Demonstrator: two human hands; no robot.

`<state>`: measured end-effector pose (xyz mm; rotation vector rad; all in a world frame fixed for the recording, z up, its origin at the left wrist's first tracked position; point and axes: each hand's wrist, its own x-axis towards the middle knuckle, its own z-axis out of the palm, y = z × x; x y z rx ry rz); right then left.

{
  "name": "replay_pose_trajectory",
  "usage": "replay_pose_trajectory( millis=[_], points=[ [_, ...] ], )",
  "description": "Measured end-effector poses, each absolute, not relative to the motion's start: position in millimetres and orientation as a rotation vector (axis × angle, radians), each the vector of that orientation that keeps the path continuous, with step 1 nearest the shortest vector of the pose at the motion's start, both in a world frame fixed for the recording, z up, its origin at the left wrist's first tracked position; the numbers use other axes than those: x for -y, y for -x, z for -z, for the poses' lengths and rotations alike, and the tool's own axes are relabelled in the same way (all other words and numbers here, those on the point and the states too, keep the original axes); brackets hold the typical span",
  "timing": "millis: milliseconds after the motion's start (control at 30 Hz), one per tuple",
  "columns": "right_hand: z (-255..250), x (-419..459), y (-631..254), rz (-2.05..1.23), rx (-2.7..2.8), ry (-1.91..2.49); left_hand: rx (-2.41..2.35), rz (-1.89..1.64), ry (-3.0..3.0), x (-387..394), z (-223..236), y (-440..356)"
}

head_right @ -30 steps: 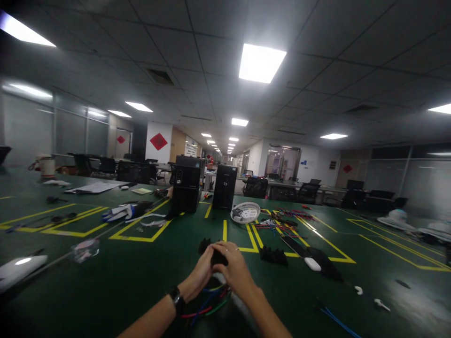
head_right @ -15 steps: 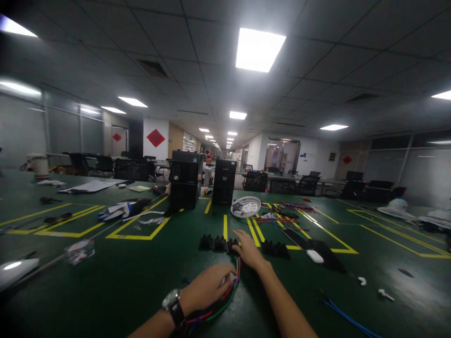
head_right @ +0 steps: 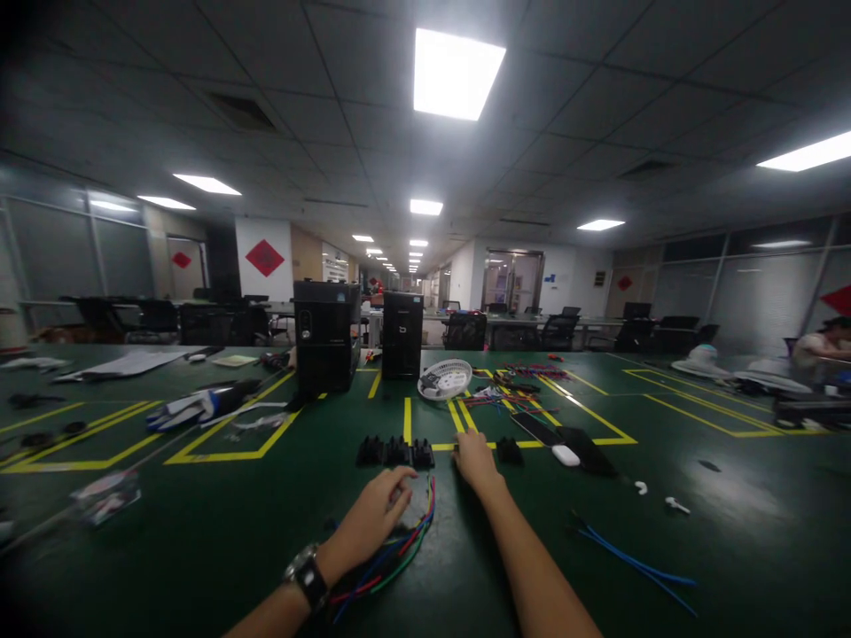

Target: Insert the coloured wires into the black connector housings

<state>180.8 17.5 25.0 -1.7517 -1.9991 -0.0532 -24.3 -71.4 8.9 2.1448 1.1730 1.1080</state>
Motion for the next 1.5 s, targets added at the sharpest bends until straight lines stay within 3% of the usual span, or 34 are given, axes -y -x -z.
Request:
replay_pose_trajectory(
  millis=[167, 267, 367, 533, 667, 767, 867, 967, 1100, 1233, 1367, 1500],
  points=[
    [-44, 1, -145, -0.021, 2.025, 1.475, -1.012, -1.384, -1.220, 51, -10, 26],
    [-41, 32, -109, -0.199, 2.118, 1.089, -0.786, -1.294, -0.787, 47, -10, 29],
    [-37, 70, -92, -0.260, 2.108, 0.970, -0.745, -1.252, -0.687, 50, -9, 32],
    [-41, 101, -171, 0.154, 2.014, 1.243, -0.772, -1.327, -0.693, 53, -14, 37],
    [-34, 98, -288, 0.391, 1.810, 1.873, -0.707, -1.381, -0.651, 51, -19, 36],
    [-19, 96, -353, 0.181, 1.801, 2.146, -0.667, -1.354, -0.639, 53, -20, 34],
    [-6, 90, -384, -0.021, 1.916, 2.098, -0.664, -1.291, -0.680, 59, -20, 33],
    [-10, 79, -391, -0.018, 1.907, 2.040, -0.693, -1.272, -0.721, 62, -20, 33],
    [-45, 69, -358, 0.123, 1.778, 1.846, -0.685, -1.350, -0.768, 58, -16, 30],
    [-77, 72, -263, 0.015, 1.901, 1.460, -0.622, -1.419, -0.757, 54, -10, 23],
    [-66, 71, -154, -0.236, 1.997, 1.123, -0.570, -1.447, -0.697, 52, -5, 20],
    [-37, 61, -101, -0.461, 1.824, 0.980, -0.501, -1.481, -0.670, 50, -4, 22]
  ],
)
